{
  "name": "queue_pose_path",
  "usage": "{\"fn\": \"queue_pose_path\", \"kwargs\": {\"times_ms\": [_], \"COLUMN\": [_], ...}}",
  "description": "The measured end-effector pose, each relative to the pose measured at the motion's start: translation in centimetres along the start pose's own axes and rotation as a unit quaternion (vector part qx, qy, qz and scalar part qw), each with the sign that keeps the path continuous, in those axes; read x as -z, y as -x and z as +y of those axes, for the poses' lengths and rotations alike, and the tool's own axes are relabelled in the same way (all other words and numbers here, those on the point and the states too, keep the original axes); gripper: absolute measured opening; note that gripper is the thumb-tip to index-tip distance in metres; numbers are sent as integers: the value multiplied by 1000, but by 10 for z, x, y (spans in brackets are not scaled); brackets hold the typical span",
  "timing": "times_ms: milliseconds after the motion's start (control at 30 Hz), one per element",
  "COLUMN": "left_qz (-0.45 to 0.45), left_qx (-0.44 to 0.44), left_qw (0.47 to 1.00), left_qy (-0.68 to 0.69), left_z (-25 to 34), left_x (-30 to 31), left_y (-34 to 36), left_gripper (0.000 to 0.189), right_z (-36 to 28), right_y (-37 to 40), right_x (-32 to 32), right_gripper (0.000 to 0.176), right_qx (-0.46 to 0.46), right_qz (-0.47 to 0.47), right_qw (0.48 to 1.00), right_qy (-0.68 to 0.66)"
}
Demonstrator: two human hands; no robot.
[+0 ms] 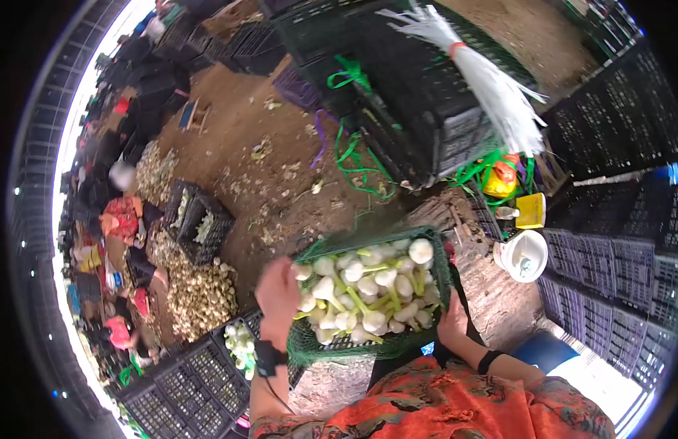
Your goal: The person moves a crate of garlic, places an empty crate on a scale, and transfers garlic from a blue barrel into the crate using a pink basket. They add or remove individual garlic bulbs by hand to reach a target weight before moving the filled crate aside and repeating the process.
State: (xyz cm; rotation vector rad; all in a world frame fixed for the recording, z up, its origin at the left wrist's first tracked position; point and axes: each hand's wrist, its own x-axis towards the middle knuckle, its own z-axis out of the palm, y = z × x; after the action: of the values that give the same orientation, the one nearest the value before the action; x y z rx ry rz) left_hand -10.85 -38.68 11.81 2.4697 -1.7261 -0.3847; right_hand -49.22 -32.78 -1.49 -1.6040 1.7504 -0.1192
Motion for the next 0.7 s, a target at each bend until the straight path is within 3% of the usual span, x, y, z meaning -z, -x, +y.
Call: {"fn": "queue_pose_path", "kwargs": {"times_ms": [33,100,167,233,300,367,433,500,567,600,633,667,700], "left_qz": [158,256,-23,-269,-338,-373,-401,-502,-512,-508,-502,-446,-450], "left_qx": [-71,-99,-44,3,-34,-78,-114,-19,-60,-97,-135,-243,-245], "left_qw": [985,958,999,963,940,924,905,863,856,853,849,846,843], "left_qy": [10,-80,23,4,-7,-43,-84,-49,-47,-71,-94,-162,-164], "left_z": [9,46,86,126,132,161,187,215,185,174,178,182,184], "left_x": [7,-12,-57,-113,-190,-200,-193,-170,-212,-226,-228,-231,-235], "left_y": [-28,-74,-119,-147,-153,-152,-158,-167,-174,-174,-178,-182,-184], "left_gripper": [41,49,60,71,79,77,75,75,75,72,70,58,58], "right_z": [-7,1,7,5,9,9,13,16,17,19,21,21,23], "right_y": [-2,-2,-2,-1,-1,-7,-7,-7,-6,-7,-10,-10,-10], "right_x": [5,-3,-5,7,10,16,24,24,26,27,29,28,28], "right_gripper": [69,69,68,69,71,72,71,70,68,67,65,66,66], "right_qx": [-11,35,39,33,15,64,24,56,53,94,135,137,132], "right_qz": [-20,14,32,-20,-24,-34,-59,-36,-2,32,67,63,63], "right_qw": [1000,999,998,999,999,997,995,987,982,978,972,971,971], "right_qy": [0,16,27,13,-26,-32,-81,-147,-179,-181,-181,-185,-188]}}
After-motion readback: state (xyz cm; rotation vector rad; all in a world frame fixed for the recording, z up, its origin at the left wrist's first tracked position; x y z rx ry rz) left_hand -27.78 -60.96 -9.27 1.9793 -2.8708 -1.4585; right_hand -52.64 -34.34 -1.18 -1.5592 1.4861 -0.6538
